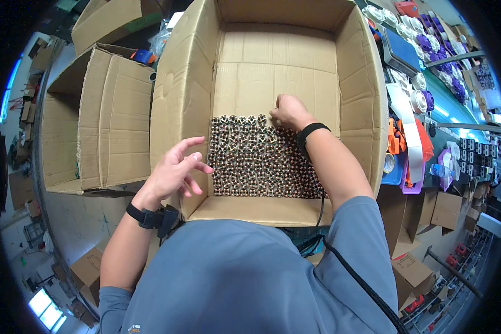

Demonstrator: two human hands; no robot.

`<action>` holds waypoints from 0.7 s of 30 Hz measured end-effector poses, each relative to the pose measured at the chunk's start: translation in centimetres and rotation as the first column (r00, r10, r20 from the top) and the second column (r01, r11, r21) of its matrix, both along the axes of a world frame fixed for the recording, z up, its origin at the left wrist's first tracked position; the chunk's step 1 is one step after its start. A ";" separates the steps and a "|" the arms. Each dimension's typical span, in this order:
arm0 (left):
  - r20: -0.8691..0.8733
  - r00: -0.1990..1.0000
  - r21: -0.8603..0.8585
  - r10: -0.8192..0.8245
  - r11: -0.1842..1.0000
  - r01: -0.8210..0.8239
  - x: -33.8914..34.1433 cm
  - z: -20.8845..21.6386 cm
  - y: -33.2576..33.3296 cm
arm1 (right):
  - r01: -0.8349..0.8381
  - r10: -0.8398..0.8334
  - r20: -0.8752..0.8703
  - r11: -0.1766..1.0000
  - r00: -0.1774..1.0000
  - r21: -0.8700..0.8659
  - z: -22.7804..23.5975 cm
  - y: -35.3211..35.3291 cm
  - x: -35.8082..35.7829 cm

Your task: The person sorts small green plastic rings and metallic cylindrical parts between two cardboard boxes. They pick up handfuls of the green rings from one box and transfer them to the other, then pick up handfuls of the metallic parts and transfer them back.

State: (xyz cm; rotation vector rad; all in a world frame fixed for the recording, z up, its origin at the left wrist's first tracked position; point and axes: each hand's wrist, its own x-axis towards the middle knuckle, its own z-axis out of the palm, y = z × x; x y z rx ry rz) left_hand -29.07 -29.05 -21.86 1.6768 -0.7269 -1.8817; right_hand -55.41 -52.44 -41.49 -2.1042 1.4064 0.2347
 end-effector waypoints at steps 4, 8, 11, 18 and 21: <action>0.006 1.000 -0.002 -0.015 1.000 0.015 0.1 -0.2 -0.1 | -0.178 0.183 -0.030 0.978 0.983 0.110 0.0 0.0 0.4; 0.016 1.000 0.002 -0.017 1.000 0.017 0.1 -0.4 0.0 | -0.238 0.234 0.041 0.963 0.971 0.125 0.3 0.6 0.8; 0.023 0.999 0.006 -0.023 1.000 0.022 -0.1 -0.2 -0.2 | -0.283 0.272 0.094 0.951 0.958 0.125 -0.3 0.9 1.0; 0.045 0.999 0.018 -0.012 1.000 0.011 -0.3 0.0 -0.1 | -0.143 0.124 0.180 0.985 0.976 0.096 1.7 0.7 -0.1; 0.053 0.998 0.007 -0.025 1.000 0.024 -0.4 0.1 -0.2 | -0.147 0.146 0.011 0.989 0.989 0.020 2.8 -1.7 -4.6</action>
